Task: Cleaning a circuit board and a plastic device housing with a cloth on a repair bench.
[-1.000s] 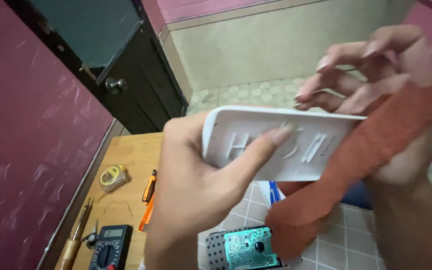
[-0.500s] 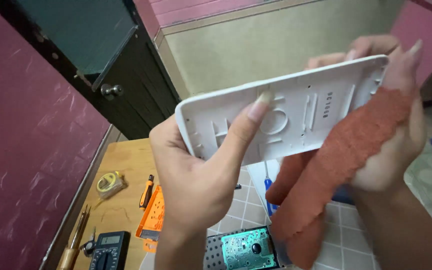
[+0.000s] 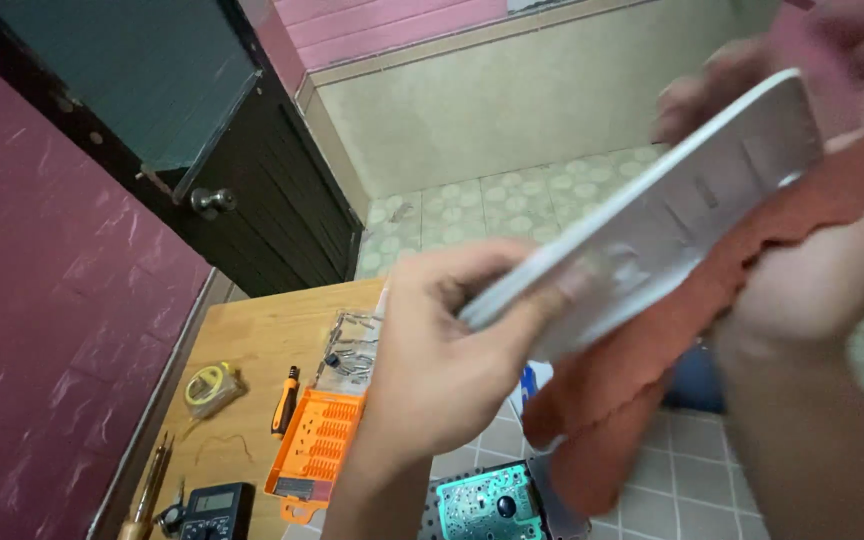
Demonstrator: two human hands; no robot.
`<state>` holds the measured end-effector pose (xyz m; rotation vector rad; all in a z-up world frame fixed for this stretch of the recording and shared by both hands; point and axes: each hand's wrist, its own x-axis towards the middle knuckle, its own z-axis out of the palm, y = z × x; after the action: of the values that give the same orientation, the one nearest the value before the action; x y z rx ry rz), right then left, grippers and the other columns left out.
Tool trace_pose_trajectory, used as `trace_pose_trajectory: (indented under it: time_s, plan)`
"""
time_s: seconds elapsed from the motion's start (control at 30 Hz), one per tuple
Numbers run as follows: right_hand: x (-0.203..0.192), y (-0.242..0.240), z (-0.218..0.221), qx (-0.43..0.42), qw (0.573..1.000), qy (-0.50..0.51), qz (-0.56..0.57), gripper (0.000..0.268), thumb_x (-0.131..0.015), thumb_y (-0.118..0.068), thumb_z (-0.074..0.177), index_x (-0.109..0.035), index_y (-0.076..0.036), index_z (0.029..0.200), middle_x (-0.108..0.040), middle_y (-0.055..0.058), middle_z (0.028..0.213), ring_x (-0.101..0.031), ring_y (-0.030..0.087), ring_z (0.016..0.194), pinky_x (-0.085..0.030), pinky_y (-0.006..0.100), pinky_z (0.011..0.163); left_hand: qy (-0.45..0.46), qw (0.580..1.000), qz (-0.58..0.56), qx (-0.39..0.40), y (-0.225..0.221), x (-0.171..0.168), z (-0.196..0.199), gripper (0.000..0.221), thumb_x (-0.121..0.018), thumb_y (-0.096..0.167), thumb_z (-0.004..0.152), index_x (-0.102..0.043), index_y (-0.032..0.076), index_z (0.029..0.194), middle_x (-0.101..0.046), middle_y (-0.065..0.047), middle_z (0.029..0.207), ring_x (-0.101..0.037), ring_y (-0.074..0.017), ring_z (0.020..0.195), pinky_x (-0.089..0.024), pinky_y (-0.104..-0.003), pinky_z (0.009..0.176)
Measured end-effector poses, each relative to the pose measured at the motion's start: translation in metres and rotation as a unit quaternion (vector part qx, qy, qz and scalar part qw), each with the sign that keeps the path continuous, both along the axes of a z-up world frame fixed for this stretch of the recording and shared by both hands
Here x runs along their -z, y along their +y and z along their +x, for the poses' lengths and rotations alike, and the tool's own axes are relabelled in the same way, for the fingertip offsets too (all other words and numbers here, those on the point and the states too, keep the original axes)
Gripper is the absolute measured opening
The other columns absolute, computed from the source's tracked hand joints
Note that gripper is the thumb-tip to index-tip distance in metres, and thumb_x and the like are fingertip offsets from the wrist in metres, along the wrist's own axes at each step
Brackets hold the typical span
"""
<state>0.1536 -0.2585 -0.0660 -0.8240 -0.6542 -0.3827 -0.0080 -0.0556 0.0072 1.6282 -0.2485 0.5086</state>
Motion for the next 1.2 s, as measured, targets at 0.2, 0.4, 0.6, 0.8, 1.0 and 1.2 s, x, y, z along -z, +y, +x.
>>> trace_pose_trajectory:
  time_s: [0.2, 0.4, 0.6, 0.8, 1.0, 1.2]
  plan:
    - [-0.032, -0.001, -0.055, 0.064, 0.966, -0.140, -0.208, 0.054, -0.035, -0.056, 0.120, -0.027, -0.025, 0.165, -0.033, 0.027, 0.177, -0.049, 0.049, 0.160, -0.051, 0.052, 0.116, 0.152, 0.976, 0.115, 0.108, -0.012, -0.011, -0.011, 0.021, -0.079, 0.028, 0.079, -0.079, 0.007, 0.079, -0.064, 0.007, 0.067, -0.051, -0.0007, 0.064, -0.046, -0.020, 0.050]
    - [-0.053, 0.083, -0.121, -0.041, 0.997, 0.040, -0.053, 0.068, -0.029, -0.052, 0.101, -0.048, 0.001, 0.139, -0.061, 0.036, 0.138, -0.067, 0.040, 0.126, -0.055, 0.049, 0.121, -0.065, 0.974, 0.200, -0.088, -0.007, -0.009, -0.020, 0.037, -0.052, 0.030, 0.102, -0.048, 0.012, 0.070, -0.041, 0.004, 0.061, -0.037, -0.0092, 0.058, -0.032, -0.031, 0.050]
    - [-0.051, 0.097, -0.125, 0.103, 0.937, 0.230, -0.243, 0.043, -0.031, -0.045, 0.105, -0.059, -0.013, 0.112, -0.058, 0.008, 0.055, -0.055, 0.014, 0.039, -0.045, 0.025, 0.037, -0.036, 0.949, 0.290, -0.122, 0.016, -0.017, -0.029, 0.036, -0.054, 0.025, 0.103, -0.048, 0.012, 0.069, -0.043, 0.000, 0.052, -0.039, -0.0115, 0.046, -0.033, -0.033, 0.045]
    - [-0.051, 0.059, -0.069, -0.116, 0.971, 0.176, 0.117, 0.062, -0.070, -0.031, 0.082, -0.054, -0.009, 0.138, -0.059, 0.034, 0.160, -0.065, 0.053, 0.138, -0.059, 0.058, 0.122, -0.009, 0.920, 0.387, 0.060, 0.019, -0.012, -0.033, 0.026, -0.041, 0.025, 0.102, -0.059, 0.008, 0.094, -0.070, -0.017, 0.077, -0.060, -0.0464, 0.062, -0.043, -0.051, 0.061]
    - [-0.076, 0.108, -0.134, -0.047, 0.989, 0.127, -0.051, 0.060, -0.042, -0.051, 0.095, -0.052, -0.005, 0.132, -0.070, 0.032, 0.120, -0.074, 0.038, 0.105, -0.065, 0.048, 0.092, -0.025, 0.975, 0.217, -0.039, 0.021, -0.017, -0.024, 0.032, -0.046, 0.030, 0.102, -0.052, 0.013, 0.075, -0.049, -0.001, 0.052, -0.040, -0.0141, 0.042, -0.033, -0.035, 0.043]
    - [-0.059, 0.067, -0.084, -0.062, 0.988, 0.142, 0.021, 0.060, -0.064, -0.053, 0.083, -0.057, -0.017, 0.129, -0.064, 0.021, 0.148, -0.069, 0.041, 0.131, -0.059, 0.048, 0.115, 0.027, 0.919, 0.379, 0.109, 0.030, -0.019, -0.032, 0.029, -0.042, 0.029, 0.102, -0.059, 0.009, 0.088, -0.070, -0.013, 0.067, -0.067, -0.0373, 0.058, -0.046, -0.045, 0.058]
